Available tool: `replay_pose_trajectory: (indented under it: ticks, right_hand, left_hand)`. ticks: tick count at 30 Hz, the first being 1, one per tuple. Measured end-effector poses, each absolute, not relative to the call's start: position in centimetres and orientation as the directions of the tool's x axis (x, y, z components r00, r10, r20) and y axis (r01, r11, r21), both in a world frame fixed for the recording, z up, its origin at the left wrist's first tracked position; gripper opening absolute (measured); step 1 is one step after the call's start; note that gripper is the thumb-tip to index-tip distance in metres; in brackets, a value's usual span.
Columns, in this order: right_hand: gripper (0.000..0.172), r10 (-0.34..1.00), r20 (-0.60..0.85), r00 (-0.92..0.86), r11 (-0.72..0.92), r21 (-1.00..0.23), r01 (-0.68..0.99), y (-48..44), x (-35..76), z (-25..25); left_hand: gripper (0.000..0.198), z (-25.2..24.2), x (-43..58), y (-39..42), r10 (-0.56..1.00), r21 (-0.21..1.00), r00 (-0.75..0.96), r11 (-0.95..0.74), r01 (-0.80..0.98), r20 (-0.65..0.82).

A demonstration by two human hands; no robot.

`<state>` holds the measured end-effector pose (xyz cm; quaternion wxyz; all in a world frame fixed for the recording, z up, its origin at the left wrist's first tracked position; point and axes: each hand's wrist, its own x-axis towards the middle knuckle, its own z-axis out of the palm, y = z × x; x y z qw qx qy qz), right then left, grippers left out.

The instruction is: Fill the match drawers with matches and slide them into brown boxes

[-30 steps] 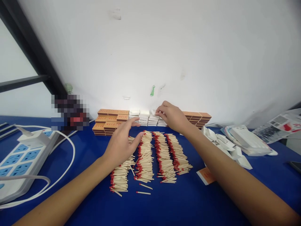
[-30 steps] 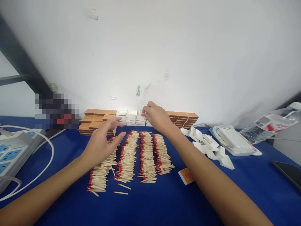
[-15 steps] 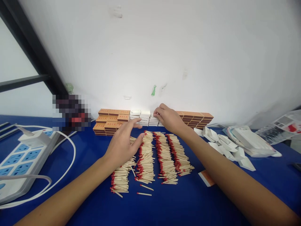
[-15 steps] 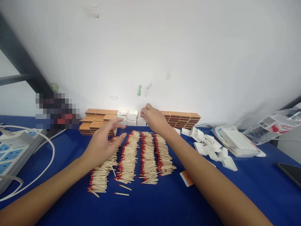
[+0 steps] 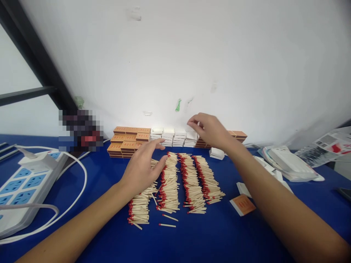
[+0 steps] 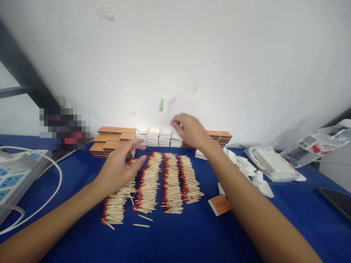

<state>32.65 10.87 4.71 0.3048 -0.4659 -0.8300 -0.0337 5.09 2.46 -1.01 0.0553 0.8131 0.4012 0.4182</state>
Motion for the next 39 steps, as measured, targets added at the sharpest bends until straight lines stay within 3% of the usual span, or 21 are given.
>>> replay_pose_trajectory:
  ticks: [3,6,9,13,16,22,24,27,30,39]
  right_hand:
    - [0.022,0.86,0.404,-0.312,0.44,-0.28,0.853,9.5,35.5,6.5]
    - [0.019,0.959,0.121,-0.257,0.28,-0.26,0.924,8.3,38.0,6.4]
    - [0.012,0.976,-0.099,-0.196,0.173,-0.203,0.964,7.7,39.3,4.9]
    - [0.019,0.976,-0.199,-0.086,0.08,-0.037,0.996,7.5,39.6,3.5]
    - [0.008,0.968,-0.241,-0.074,0.073,-0.011,0.997,7.7,39.4,3.6]
    - [0.007,0.97,-0.193,-0.145,0.143,-0.023,0.989,8.1,39.0,3.8]
    - [0.005,0.971,-0.099,-0.219,0.214,-0.06,0.975,8.1,38.1,3.7]
    - [0.014,0.943,0.136,-0.302,0.319,-0.125,0.939,8.3,36.0,3.5]
    - [0.018,0.912,0.26,-0.318,0.346,-0.071,0.935,9.2,33.9,2.9]
    - [0.023,0.89,0.247,-0.382,0.367,0.105,0.924,10.8,32.9,1.8]
  left_hand:
    - [0.046,-0.9,5.1,2.4,0.696,0.425,0.328,-0.675,0.603,0.639]
    - [0.045,-0.9,5.1,2.3,0.691,0.42,0.332,-0.68,0.601,0.642]
    - [0.046,-1.1,5.2,2.3,0.678,0.403,0.343,-0.691,0.6,0.65]
    - [0.043,-1.3,5.0,2.5,0.653,0.373,0.371,-0.714,0.592,0.661]
    - [0.04,-1.4,4.9,2.6,0.638,0.36,0.383,-0.728,0.583,0.668]
    - [0.034,-1.3,4.8,2.7,0.616,0.344,0.4,-0.748,0.568,0.679]
    - [0.031,-1.3,4.8,2.7,0.609,0.339,0.404,-0.753,0.563,0.682]
    - [0.029,-1.4,4.9,2.7,0.598,0.33,0.417,-0.764,0.554,0.685]
    - [0.028,-1.5,4.9,2.6,0.585,0.317,0.432,-0.775,0.547,0.686]
    - [0.026,-1.4,4.9,2.7,0.57,0.296,0.454,-0.787,0.542,0.685]
